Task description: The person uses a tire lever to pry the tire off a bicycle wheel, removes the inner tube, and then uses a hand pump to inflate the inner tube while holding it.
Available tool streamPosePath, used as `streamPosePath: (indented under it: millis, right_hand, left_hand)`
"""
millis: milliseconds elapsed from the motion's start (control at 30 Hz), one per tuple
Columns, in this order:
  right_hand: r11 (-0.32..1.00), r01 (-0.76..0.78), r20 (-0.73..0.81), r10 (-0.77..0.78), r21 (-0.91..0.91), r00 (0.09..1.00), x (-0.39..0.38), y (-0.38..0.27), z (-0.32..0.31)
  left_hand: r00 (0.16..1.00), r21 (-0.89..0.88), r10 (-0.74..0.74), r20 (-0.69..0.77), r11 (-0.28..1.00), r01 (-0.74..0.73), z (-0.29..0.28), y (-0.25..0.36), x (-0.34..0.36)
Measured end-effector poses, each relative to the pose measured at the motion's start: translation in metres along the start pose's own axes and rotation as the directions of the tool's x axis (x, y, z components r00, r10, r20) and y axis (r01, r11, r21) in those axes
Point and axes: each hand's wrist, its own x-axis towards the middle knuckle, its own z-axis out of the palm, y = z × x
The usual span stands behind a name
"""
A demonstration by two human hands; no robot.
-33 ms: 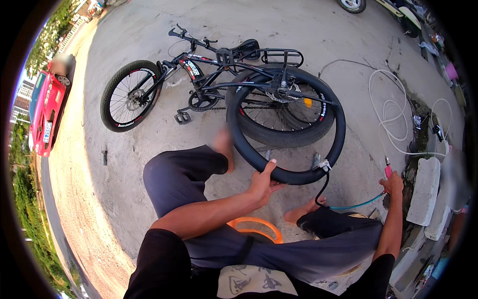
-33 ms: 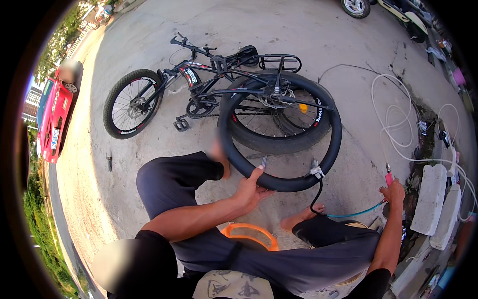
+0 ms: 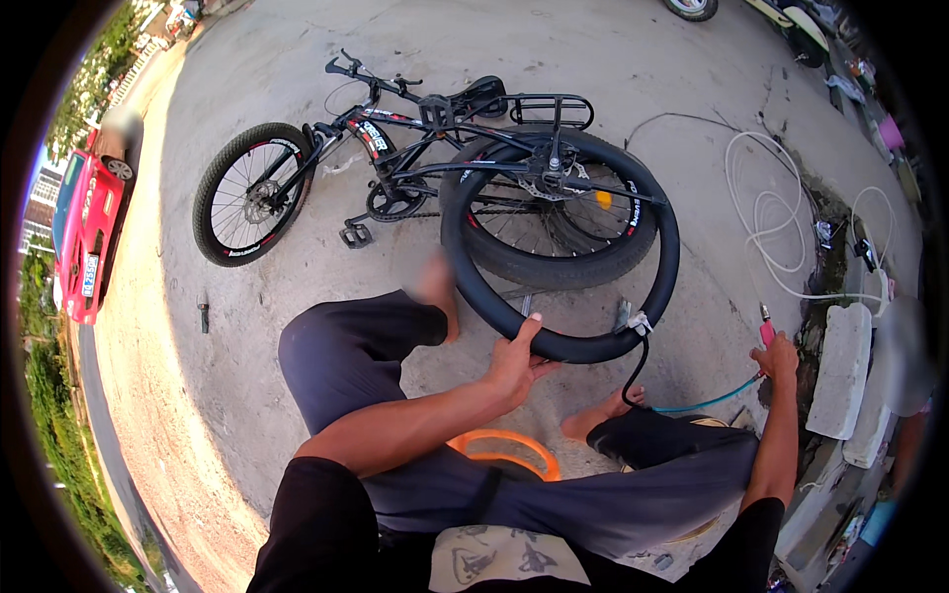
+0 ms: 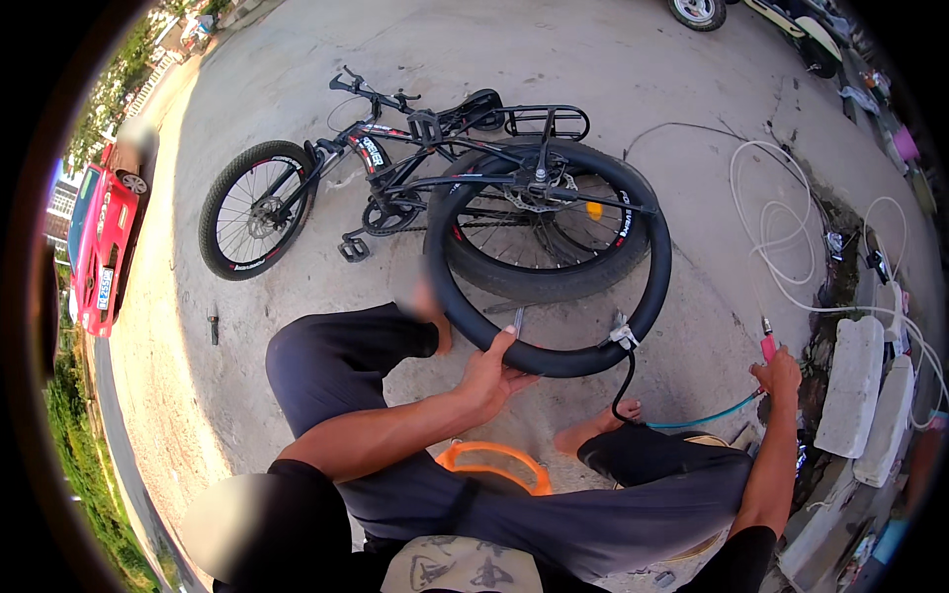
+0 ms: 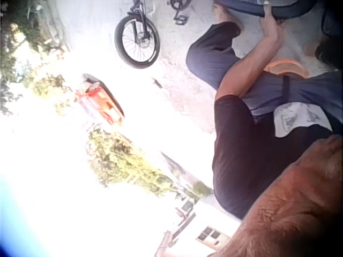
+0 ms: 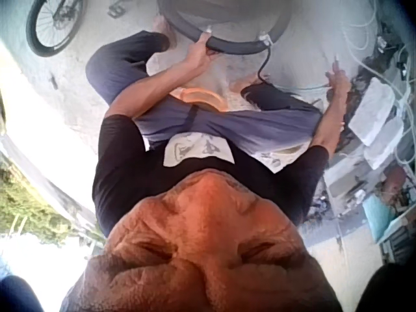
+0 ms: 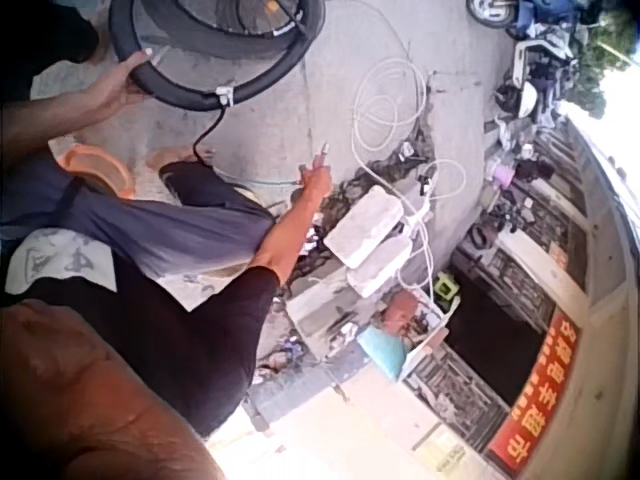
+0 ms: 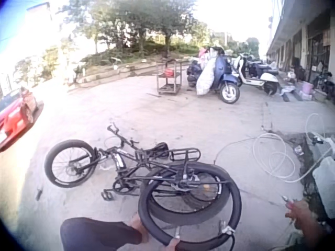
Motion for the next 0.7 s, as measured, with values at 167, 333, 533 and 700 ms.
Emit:
streamPosePath:
  millis: [167,333,533,700]
  right_hand:
    - [0.999,0.048,-0.045,-0.049,-0.021,0.998,0.029,0.020,0.033]
    - [0.994,0.080,-0.091,-0.073,0.072,0.993,0.024,0.029,0.043]
    - [0.992,0.043,-0.031,-0.039,0.120,0.999,0.013,0.022,0.038]
    - [0.991,0.057,-0.006,-0.057,0.119,0.998,0.021,0.021,0.043]
  left_hand:
    - [0.999,-0.022,0.005,0.036,1.000,-0.004,-0.002,0.002,0.000]
    - [0.999,-0.012,0.031,0.012,0.999,-0.031,0.006,-0.002,0.000]
    - [1.000,0.021,0.024,0.017,0.999,-0.025,0.005,-0.002,-0.002]
    - [0.999,0.021,0.032,0.020,0.999,-0.032,0.006,-0.001,-0.003]
